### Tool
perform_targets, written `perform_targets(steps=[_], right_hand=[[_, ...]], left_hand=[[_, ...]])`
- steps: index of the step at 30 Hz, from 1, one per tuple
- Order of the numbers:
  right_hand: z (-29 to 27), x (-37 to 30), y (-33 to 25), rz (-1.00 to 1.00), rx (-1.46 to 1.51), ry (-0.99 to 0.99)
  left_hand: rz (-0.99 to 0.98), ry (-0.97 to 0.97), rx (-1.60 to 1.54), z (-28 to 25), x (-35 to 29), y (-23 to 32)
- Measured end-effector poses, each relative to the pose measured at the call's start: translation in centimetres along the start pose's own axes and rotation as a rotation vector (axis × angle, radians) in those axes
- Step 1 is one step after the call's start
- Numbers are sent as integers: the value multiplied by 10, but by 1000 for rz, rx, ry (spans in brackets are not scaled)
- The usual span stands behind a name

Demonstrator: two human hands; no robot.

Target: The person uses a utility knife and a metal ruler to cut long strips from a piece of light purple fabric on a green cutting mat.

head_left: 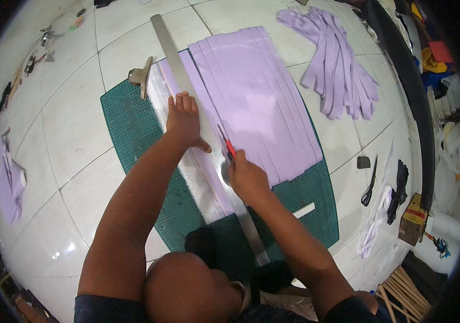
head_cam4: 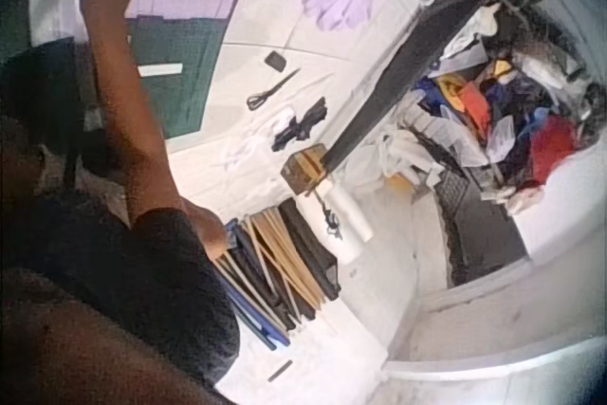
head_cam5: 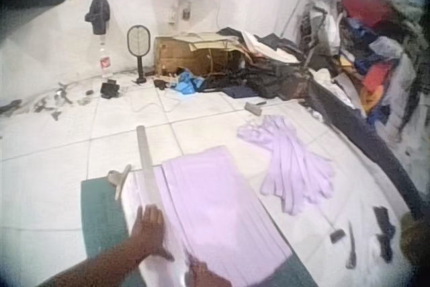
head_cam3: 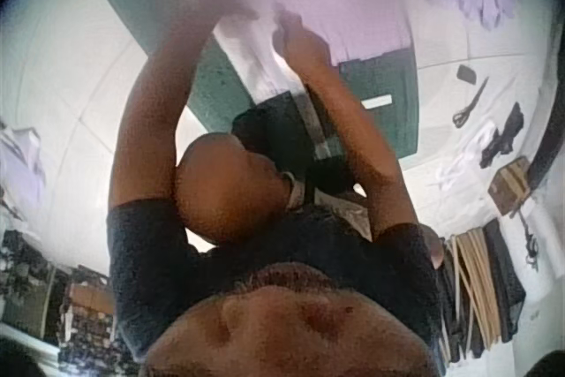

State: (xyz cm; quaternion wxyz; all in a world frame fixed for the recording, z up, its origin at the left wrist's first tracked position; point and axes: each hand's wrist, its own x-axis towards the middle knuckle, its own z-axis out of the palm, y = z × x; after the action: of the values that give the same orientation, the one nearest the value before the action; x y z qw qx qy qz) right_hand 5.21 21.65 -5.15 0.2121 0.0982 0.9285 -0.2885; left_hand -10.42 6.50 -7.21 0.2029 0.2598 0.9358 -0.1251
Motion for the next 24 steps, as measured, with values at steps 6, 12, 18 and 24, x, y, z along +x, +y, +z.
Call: perform_targets(steps=[6, 12, 18, 24], right_hand=[[13, 59, -32, 7, 16, 26], [20, 63, -27, -17, -21, 31], [5, 63, -33, -28, -13, -16], [-7, 7, -18, 100, 12, -185]], left_hand=[[-12, 4, 25, 4, -1, -3], [-28, 7, 29, 5, -1, -2], [-25, 23, 48, 4, 1, -1], [-36, -4, 45, -2, -1, -1]])
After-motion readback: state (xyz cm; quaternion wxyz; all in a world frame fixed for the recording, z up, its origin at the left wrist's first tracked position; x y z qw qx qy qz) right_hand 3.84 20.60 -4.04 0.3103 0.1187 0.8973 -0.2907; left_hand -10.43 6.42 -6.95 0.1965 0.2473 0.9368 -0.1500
